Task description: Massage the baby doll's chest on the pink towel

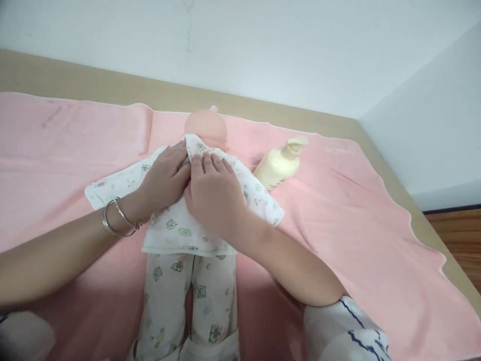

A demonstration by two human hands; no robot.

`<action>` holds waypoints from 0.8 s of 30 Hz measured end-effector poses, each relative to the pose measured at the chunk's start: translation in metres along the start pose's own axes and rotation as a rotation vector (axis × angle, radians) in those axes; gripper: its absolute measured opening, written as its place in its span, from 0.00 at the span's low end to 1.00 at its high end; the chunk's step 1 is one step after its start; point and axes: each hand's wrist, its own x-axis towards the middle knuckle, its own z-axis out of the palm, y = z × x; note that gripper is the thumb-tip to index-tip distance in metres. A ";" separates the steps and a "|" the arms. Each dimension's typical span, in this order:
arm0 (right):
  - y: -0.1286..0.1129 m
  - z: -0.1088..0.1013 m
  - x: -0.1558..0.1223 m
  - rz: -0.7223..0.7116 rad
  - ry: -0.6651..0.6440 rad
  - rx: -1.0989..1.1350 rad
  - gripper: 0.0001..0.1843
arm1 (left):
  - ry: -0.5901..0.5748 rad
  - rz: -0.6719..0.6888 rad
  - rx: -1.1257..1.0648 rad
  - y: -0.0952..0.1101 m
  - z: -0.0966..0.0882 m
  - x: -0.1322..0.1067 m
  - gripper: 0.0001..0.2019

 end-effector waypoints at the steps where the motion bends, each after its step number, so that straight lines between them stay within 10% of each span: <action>1: -0.003 -0.001 -0.002 0.004 0.000 -0.017 0.30 | 0.007 -0.012 -0.005 0.000 0.000 0.000 0.13; 13: 0.034 -0.001 0.023 0.071 -0.078 0.260 0.31 | 0.051 -0.080 -0.035 -0.005 0.007 -0.006 0.29; 18: 0.023 -0.024 0.008 -0.022 0.092 0.247 0.27 | 0.064 -0.062 -0.055 -0.006 0.006 -0.007 0.29; 24: 0.011 0.009 0.003 0.008 0.160 0.145 0.30 | 0.109 -0.025 -0.114 -0.007 0.008 -0.008 0.24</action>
